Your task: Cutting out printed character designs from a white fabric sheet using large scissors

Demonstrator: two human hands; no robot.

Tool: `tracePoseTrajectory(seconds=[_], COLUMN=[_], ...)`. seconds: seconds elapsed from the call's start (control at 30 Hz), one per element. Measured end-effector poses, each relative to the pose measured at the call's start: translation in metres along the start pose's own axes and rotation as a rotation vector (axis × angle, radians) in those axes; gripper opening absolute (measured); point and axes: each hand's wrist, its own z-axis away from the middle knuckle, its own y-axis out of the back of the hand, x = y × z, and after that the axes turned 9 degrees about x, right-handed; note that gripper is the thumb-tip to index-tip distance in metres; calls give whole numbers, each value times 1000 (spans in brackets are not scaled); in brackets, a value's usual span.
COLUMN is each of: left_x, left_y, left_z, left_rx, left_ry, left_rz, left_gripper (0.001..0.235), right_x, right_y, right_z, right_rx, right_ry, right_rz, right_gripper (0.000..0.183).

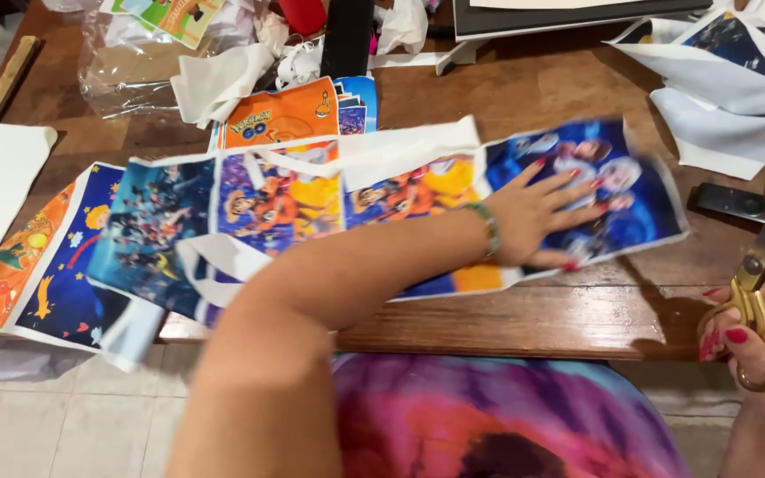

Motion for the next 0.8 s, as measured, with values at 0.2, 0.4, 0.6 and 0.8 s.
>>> tracePoseTrajectory(seconds=[0.2, 0.4, 0.6, 0.8], left_x=[-28, -109, -102, -88], left_y=[55, 84, 71, 76], left_z=[-41, 86, 171, 170], left_rx=[-143, -125, -208, -206], left_ry=[127, 378, 359, 426], left_rz=[118, 85, -57, -126], left_gripper=[73, 77, 83, 97], right_x=[-32, -40, 13, -7], right_y=[-9, 17, 83, 79], right_z=[13, 63, 97, 100], right_rx=[0, 64, -207, -335], right_ry=[32, -370, -684, -854], right_rz=[15, 251, 246, 358], right_gripper=[59, 50, 56, 40])
